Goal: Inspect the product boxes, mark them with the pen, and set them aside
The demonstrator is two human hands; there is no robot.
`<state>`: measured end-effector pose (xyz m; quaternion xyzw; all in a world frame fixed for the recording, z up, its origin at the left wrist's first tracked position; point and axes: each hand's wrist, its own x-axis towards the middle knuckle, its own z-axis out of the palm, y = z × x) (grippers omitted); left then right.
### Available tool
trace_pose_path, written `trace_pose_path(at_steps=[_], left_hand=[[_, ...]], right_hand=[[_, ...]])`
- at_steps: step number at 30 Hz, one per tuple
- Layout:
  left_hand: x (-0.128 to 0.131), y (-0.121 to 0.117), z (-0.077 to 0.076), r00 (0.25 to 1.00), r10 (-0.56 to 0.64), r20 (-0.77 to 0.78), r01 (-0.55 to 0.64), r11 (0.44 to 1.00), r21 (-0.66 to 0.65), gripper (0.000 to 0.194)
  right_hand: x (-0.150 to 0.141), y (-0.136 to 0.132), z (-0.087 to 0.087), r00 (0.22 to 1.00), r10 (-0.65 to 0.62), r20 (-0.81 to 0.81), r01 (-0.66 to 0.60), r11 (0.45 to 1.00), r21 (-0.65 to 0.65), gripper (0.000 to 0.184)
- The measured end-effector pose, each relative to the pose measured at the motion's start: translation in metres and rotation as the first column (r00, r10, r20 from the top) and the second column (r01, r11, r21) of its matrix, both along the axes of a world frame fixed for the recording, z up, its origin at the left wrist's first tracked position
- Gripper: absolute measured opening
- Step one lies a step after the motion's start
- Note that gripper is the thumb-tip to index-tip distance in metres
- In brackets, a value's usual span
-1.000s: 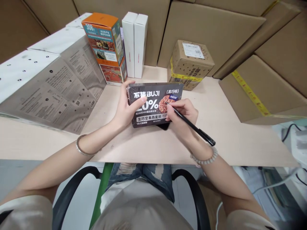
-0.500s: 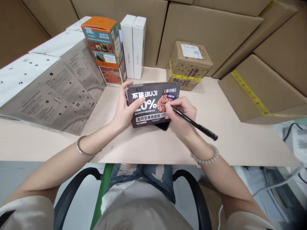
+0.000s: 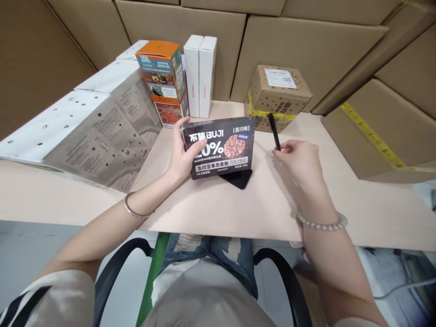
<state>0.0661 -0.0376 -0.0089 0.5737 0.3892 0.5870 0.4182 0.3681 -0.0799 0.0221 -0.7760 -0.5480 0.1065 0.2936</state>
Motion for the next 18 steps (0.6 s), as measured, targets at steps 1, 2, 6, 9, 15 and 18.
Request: trace_pose_path(at_steps=[1,2,6,9,15,18], left_hand=[[0.000,0.000,0.000,1.000,-0.011,-0.001,0.011,1.000,-0.003,0.078],[0.000,-0.001,0.001,1.000,-0.021,-0.001,0.021,1.000,-0.004,0.081],[-0.007,0.001,0.020,0.995,-0.086,-0.041,0.089,0.994,0.066,0.090],[-0.025,0.009,0.045,0.981,-0.136,-0.140,0.155,0.978,0.139,0.096],[-0.054,0.007,0.078,0.955,-0.075,-0.288,0.134,0.972,0.192,0.096],[-0.057,-0.007,0.089,0.926,0.041,-0.375,0.041,0.977,0.210,0.084]], right_hand=[[0.002,0.000,-0.001,0.998,-0.005,0.058,0.007,0.999,-0.042,0.011],[0.002,-0.001,-0.001,0.993,-0.001,0.116,0.012,0.996,-0.091,0.014],[-0.009,-0.002,-0.001,0.937,0.070,0.343,0.044,0.949,-0.312,0.025],[-0.020,-0.002,0.001,0.893,0.113,0.435,0.081,0.912,-0.403,0.032],[-0.034,-0.006,0.004,0.859,0.188,0.477,0.042,0.901,-0.431,0.038],[-0.041,-0.008,0.005,0.850,0.210,0.483,0.037,0.891,-0.452,0.040]])
